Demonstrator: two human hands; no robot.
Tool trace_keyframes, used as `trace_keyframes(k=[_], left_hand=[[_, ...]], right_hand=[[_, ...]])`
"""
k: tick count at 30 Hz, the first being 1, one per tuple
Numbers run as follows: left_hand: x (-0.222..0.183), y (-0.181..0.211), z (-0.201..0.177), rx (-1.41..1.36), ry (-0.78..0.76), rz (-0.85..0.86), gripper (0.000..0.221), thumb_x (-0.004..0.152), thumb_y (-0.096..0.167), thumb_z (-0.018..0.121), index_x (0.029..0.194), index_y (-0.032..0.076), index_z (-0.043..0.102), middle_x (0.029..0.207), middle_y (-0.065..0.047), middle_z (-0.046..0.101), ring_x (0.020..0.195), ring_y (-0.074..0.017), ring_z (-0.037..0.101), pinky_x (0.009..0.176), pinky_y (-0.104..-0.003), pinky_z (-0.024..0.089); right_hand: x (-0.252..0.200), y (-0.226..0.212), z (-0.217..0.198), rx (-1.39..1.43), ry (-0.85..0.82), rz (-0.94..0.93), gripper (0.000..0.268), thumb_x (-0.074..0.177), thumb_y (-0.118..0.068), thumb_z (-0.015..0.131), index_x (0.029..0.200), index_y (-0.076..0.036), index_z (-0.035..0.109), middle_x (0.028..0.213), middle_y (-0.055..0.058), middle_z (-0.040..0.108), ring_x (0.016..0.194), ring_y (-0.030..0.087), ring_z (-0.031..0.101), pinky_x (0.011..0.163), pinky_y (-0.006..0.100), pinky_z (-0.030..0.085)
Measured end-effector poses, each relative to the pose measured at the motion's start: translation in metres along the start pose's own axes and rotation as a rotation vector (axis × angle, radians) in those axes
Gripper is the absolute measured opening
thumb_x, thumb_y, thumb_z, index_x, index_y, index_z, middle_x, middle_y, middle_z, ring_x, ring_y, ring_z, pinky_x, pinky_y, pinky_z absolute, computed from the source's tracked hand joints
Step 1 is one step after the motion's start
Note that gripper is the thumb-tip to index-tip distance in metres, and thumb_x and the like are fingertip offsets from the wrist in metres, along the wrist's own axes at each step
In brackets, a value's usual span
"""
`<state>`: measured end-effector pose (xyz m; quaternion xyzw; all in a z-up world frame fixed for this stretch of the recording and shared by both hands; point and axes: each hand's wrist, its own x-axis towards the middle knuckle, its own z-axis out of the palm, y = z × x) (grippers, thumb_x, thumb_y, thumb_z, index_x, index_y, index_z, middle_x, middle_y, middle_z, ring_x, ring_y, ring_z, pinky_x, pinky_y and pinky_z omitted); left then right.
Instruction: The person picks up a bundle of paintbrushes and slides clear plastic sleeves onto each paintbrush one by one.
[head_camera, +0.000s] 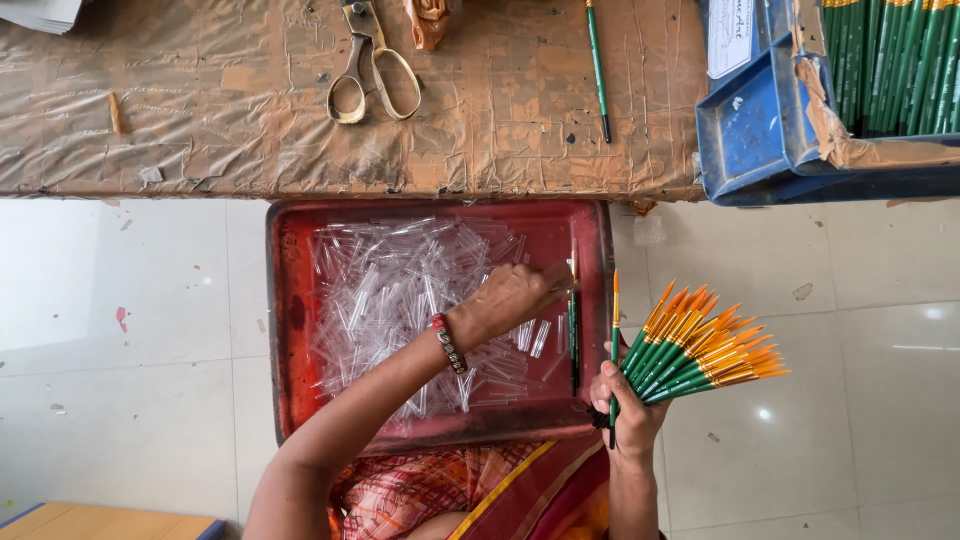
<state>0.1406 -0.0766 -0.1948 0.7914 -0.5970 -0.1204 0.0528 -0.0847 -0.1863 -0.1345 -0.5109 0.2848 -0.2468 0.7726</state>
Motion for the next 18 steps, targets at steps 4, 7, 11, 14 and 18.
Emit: trace_keyframes(k=[4,7,11,14,18], left_hand=[[-0.021,0.009,-0.068,-1.076,0.399,0.06,0.035,0.104,0.028,0.054,0.12,-0.002,0.061,0.101,-0.007,0.076,0.089,-0.0137,0.074,0.074,-0.028,0.064],[-0.029,0.009,-0.099,-1.62,0.251,0.02,0.037,0.106,0.026,0.056,0.13,-0.001,0.063,0.118,-0.012,0.075,0.106,-0.0214,0.075,0.088,-0.035,0.067],[-0.031,0.01,-0.106,-1.859,0.235,0.061,0.035,0.112,0.024,0.05,0.134,-0.002,0.059,0.121,-0.01,0.072,0.111,-0.019,0.072,0.096,-0.038,0.062],[-0.032,0.016,-0.107,-1.923,0.288,0.184,0.032,0.114,0.021,0.049,0.134,-0.002,0.058,0.123,-0.011,0.069,0.117,-0.02,0.071,0.102,-0.038,0.062],[-0.038,0.039,-0.106,-1.829,0.239,0.067,0.03,0.108,0.024,0.052,0.124,0.001,0.061,0.119,-0.013,0.073,0.112,-0.0183,0.073,0.096,-0.036,0.067]], right_hand=[[-0.011,0.01,-0.006,0.0,-0.014,0.056,0.025,0.09,0.004,0.068,0.115,0.006,0.064,0.081,0.008,0.064,0.055,0.011,0.053,0.045,0.024,0.041],[-0.014,0.021,-0.014,-0.028,-0.062,0.075,0.028,0.087,0.004,0.068,0.114,0.007,0.064,0.082,0.008,0.066,0.056,0.011,0.052,0.045,0.024,0.04],[-0.017,0.027,-0.023,-0.045,-0.134,0.055,0.028,0.088,0.003,0.069,0.115,0.01,0.066,0.073,0.006,0.061,0.054,0.011,0.051,0.046,0.024,0.039],[-0.019,0.026,-0.022,-0.058,-0.131,0.044,0.028,0.089,0.003,0.069,0.115,0.01,0.066,0.072,0.006,0.06,0.054,0.01,0.05,0.047,0.024,0.039],[-0.014,0.019,-0.012,-0.099,-0.109,0.028,0.023,0.091,0.001,0.069,0.112,0.009,0.065,0.071,0.005,0.058,0.054,0.01,0.05,0.047,0.024,0.038]])
